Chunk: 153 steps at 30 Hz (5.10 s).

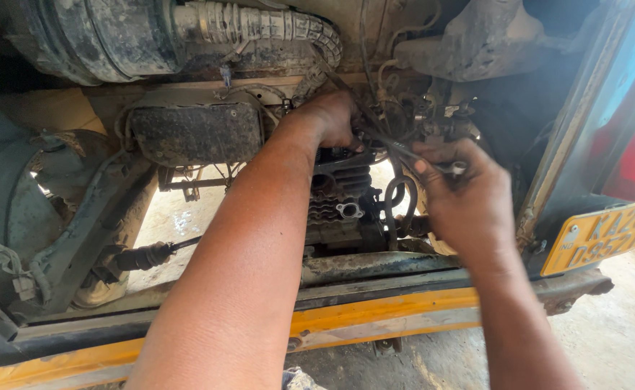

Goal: The person works under a raised vehicle, using a wrench to loosen and remove bolts from the engine area. They wipe the engine surface with a cloth and continue to manipulate engine components with both hands.

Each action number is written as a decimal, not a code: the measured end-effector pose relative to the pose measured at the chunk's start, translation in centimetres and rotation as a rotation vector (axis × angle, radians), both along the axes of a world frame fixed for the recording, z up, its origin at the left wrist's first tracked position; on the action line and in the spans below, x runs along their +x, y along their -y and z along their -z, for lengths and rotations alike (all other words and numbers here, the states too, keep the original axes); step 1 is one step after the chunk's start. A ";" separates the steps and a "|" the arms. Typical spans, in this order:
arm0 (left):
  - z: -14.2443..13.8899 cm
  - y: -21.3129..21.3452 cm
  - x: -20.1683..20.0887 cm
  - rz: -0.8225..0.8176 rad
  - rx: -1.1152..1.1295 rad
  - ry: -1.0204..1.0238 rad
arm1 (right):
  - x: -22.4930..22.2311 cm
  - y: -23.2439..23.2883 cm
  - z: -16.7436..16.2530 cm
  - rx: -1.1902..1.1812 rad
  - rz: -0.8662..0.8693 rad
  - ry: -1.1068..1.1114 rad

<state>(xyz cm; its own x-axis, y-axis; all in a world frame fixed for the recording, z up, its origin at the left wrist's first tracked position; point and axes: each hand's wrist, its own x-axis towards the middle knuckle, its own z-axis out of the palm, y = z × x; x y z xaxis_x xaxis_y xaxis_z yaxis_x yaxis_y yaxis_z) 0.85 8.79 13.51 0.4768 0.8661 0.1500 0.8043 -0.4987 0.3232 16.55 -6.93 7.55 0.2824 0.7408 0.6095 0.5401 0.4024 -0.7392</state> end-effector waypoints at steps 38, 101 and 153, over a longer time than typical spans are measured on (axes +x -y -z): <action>1.5 -1.4 0.0 0.083 0.066 0.033 | 0.1 -5.5 -6.4 -0.672 0.330 1.114; 1.6 -2.9 2.1 0.074 0.209 -0.107 | 2.7 -9.8 -5.1 -0.492 0.385 1.153; 1.3 -1.7 1.7 0.053 0.213 -0.141 | 2.1 -10.6 -3.6 -0.499 0.350 1.239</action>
